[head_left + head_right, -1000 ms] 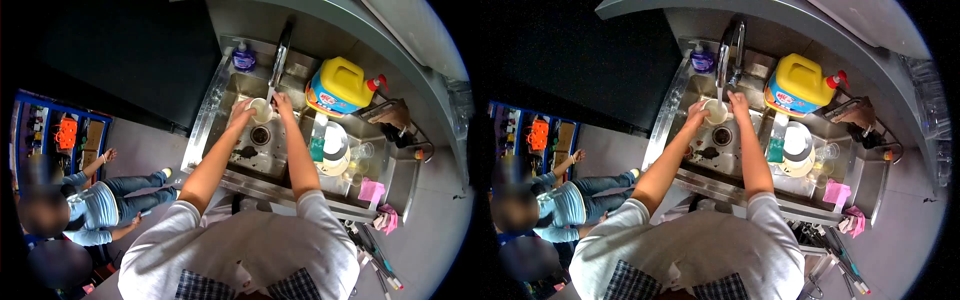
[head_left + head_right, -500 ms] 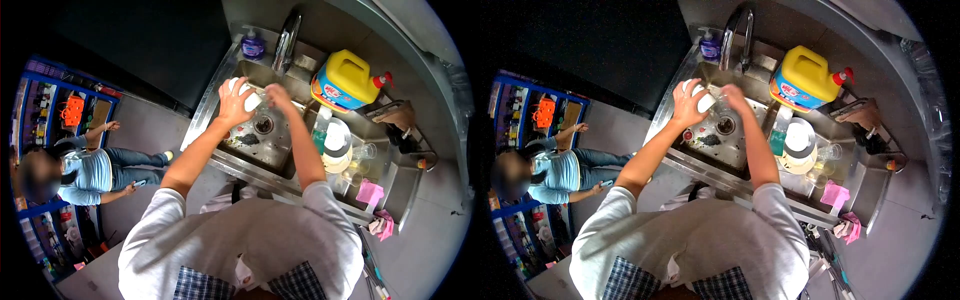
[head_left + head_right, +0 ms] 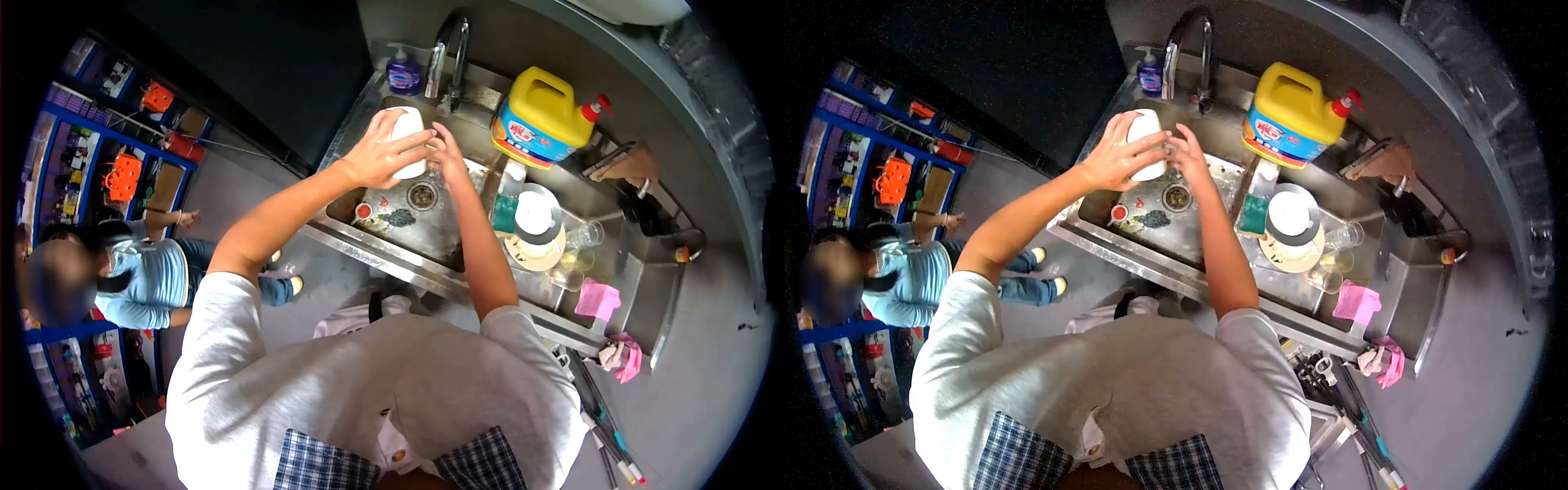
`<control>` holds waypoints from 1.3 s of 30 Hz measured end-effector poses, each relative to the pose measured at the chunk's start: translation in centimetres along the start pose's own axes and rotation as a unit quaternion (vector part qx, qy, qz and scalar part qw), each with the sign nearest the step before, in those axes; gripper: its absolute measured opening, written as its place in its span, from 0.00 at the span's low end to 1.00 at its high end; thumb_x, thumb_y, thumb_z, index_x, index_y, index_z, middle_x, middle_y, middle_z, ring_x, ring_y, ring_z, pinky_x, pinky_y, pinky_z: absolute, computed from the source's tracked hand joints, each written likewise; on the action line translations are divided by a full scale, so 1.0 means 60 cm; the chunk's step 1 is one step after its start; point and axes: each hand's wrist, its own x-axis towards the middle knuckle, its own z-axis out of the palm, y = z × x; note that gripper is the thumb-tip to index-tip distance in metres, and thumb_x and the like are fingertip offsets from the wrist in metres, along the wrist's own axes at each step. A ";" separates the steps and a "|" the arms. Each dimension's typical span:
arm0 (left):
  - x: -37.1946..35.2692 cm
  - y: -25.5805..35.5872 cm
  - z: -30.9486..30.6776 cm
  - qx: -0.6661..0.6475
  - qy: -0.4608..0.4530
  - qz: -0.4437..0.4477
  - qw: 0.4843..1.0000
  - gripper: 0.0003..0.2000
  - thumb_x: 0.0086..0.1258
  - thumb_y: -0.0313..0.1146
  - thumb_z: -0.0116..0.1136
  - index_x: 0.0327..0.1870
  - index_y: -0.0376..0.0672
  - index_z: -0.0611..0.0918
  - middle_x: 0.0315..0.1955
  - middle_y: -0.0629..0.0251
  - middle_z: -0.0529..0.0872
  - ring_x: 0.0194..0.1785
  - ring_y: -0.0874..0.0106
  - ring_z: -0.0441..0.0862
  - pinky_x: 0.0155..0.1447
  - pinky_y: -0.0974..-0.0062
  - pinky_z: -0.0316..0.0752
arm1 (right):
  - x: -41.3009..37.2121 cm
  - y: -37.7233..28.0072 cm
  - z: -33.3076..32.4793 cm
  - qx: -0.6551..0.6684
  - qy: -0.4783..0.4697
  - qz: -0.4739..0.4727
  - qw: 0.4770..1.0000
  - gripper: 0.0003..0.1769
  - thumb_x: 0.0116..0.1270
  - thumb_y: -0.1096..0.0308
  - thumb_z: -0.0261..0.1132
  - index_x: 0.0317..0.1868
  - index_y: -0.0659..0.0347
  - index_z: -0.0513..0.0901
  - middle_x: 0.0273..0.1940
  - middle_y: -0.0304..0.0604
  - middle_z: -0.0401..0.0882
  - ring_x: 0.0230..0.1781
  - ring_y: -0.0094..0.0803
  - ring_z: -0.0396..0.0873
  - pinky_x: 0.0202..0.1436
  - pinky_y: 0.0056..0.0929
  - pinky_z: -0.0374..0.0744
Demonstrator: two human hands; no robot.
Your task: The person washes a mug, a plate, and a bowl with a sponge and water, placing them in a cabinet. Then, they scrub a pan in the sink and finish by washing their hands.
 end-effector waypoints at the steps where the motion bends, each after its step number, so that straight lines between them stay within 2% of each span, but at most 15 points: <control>1: -0.001 0.004 -0.001 -0.010 0.005 0.007 1.000 0.38 0.31 0.36 0.74 0.54 0.56 0.77 0.66 0.70 0.65 0.64 0.42 0.60 0.61 0.41 0.59 | 0.004 -0.002 -0.012 0.049 -0.029 0.002 0.998 0.27 0.69 0.70 0.53 0.68 0.59 0.61 0.59 0.47 0.72 0.52 0.33 0.76 0.53 0.37 0.77; 5: 0.009 0.034 -0.021 -0.050 0.035 0.047 0.997 0.39 0.28 0.36 0.75 0.54 0.55 0.77 0.66 0.67 0.65 0.64 0.43 0.60 0.61 0.40 0.59 | 0.005 -0.011 -0.006 0.205 -0.049 0.050 0.976 0.21 0.71 0.63 0.53 0.62 0.60 0.70 0.56 0.46 0.76 0.51 0.38 0.78 0.52 0.41 0.80; 9: 0.009 0.063 -0.023 -0.090 0.063 0.087 0.990 0.38 0.29 0.34 0.74 0.53 0.56 0.77 0.65 0.64 0.65 0.63 0.44 0.62 0.62 0.41 0.60 | -0.013 -0.018 0.021 0.109 0.020 0.119 0.987 0.25 0.72 0.50 0.46 0.60 0.57 0.72 0.54 0.47 0.78 0.53 0.42 0.79 0.53 0.44 0.81; 12: -0.012 0.056 -0.022 -0.105 0.059 0.105 0.987 0.38 0.30 0.33 0.74 0.54 0.59 0.77 0.64 0.62 0.65 0.63 0.45 0.61 0.62 0.43 0.61 | -0.026 -0.022 0.033 0.149 0.032 0.145 0.978 0.24 0.72 0.53 0.44 0.58 0.59 0.74 0.51 0.47 0.79 0.49 0.40 0.80 0.50 0.42 0.82; 15: -0.039 0.034 -0.024 -0.141 0.065 0.109 0.982 0.39 0.33 0.34 0.74 0.57 0.62 0.76 0.65 0.59 0.63 0.64 0.44 0.60 0.63 0.45 0.61 | -0.031 -0.012 0.024 -0.048 0.100 0.092 0.990 0.23 0.72 0.54 0.45 0.55 0.63 0.75 0.45 0.46 0.81 0.43 0.36 0.81 0.44 0.40 0.82; 16: -0.050 0.030 -0.026 -0.152 0.081 0.102 0.980 0.38 0.36 0.34 0.73 0.58 0.63 0.76 0.65 0.59 0.63 0.64 0.44 0.60 0.64 0.45 0.61 | -0.036 -0.011 0.035 -0.047 0.135 0.078 0.987 0.23 0.72 0.54 0.46 0.52 0.65 0.76 0.40 0.46 0.81 0.36 0.33 0.81 0.35 0.35 0.81; 18: -0.067 0.021 -0.035 -0.158 0.098 0.114 0.976 0.37 0.38 0.34 0.73 0.58 0.63 0.76 0.66 0.59 0.63 0.63 0.44 0.61 0.64 0.46 0.61 | -0.045 -0.027 0.061 -0.034 0.138 0.109 0.984 0.24 0.72 0.53 0.46 0.53 0.66 0.75 0.41 0.48 0.81 0.35 0.35 0.83 0.33 0.32 0.83; 25: -0.086 -0.021 -0.049 -0.187 0.075 0.207 0.957 0.43 0.33 0.36 0.72 0.62 0.65 0.74 0.68 0.62 0.62 0.65 0.46 0.61 0.68 0.43 0.55 | -0.045 0.009 0.090 0.051 0.113 -0.004 0.992 0.26 0.74 0.52 0.44 0.58 0.65 0.72 0.44 0.52 0.81 0.37 0.42 0.85 0.30 0.33 0.85; 28: -0.100 -0.050 0.049 -0.181 0.041 0.237 0.954 0.43 0.35 0.37 0.72 0.63 0.65 0.73 0.70 0.60 0.58 0.67 0.44 0.60 0.69 0.43 0.54 | -0.079 0.052 0.111 0.052 0.225 0.060 0.971 0.25 0.74 0.53 0.45 0.61 0.62 0.71 0.47 0.49 0.81 0.41 0.40 0.84 0.37 0.34 0.85; 29: -0.101 -0.045 0.048 -0.242 0.000 0.232 0.942 0.41 0.39 0.37 0.71 0.64 0.62 0.72 0.71 0.58 0.57 0.68 0.43 0.58 0.71 0.43 0.52 | -0.084 0.061 0.119 0.069 0.228 0.013 0.971 0.25 0.74 0.53 0.44 0.61 0.61 0.70 0.49 0.47 0.81 0.45 0.39 0.83 0.42 0.35 0.84; 31: -0.134 -0.034 0.004 -0.178 0.005 0.131 0.975 0.40 0.43 0.39 0.70 0.65 0.56 0.70 0.69 0.55 0.60 0.69 0.46 0.58 0.72 0.45 0.51 | -0.095 0.095 0.113 0.135 0.191 -0.021 0.972 0.26 0.74 0.52 0.45 0.66 0.55 0.66 0.58 0.45 0.75 0.55 0.40 0.77 0.59 0.41 0.77; 34: -0.230 -0.031 0.014 -0.248 0.028 -0.084 0.965 0.32 0.50 0.38 0.65 0.62 0.48 0.73 0.63 0.51 0.67 0.65 0.49 0.63 0.65 0.57 0.63 | -0.125 0.165 0.034 0.191 0.293 0.037 0.936 0.24 0.72 0.50 0.50 0.59 0.56 0.74 0.53 0.44 0.80 0.52 0.39 0.80 0.56 0.42 0.79; 36: -0.328 -0.062 0.019 -0.289 0.064 -0.257 0.920 0.20 0.53 0.37 0.62 0.49 0.42 0.80 0.46 0.53 0.81 0.49 0.58 0.79 0.53 0.66 0.74 | -0.154 0.163 0.029 0.171 0.367 0.023 0.914 0.24 0.71 0.49 0.52 0.55 0.58 0.77 0.49 0.43 0.82 0.49 0.39 0.81 0.53 0.42 0.80; 37: -0.369 -0.071 -0.009 -0.349 -0.028 -0.442 0.826 0.19 0.54 0.39 0.62 0.46 0.41 0.79 0.41 0.51 0.83 0.46 0.51 0.80 0.51 0.61 0.75 | -0.166 0.155 0.034 0.132 0.373 0.018 0.918 0.24 0.71 0.50 0.51 0.52 0.62 0.78 0.46 0.44 0.82 0.45 0.38 0.82 0.48 0.39 0.81; 39: -0.448 -0.100 0.017 -0.287 -0.077 -0.595 0.747 0.21 0.58 0.41 0.60 0.50 0.41 0.76 0.44 0.46 0.83 0.50 0.50 0.80 0.53 0.60 0.75 | -0.187 0.144 0.046 0.056 0.393 0.023 0.918 0.25 0.72 0.51 0.51 0.47 0.69 0.79 0.41 0.45 0.83 0.38 0.36 0.83 0.42 0.36 0.82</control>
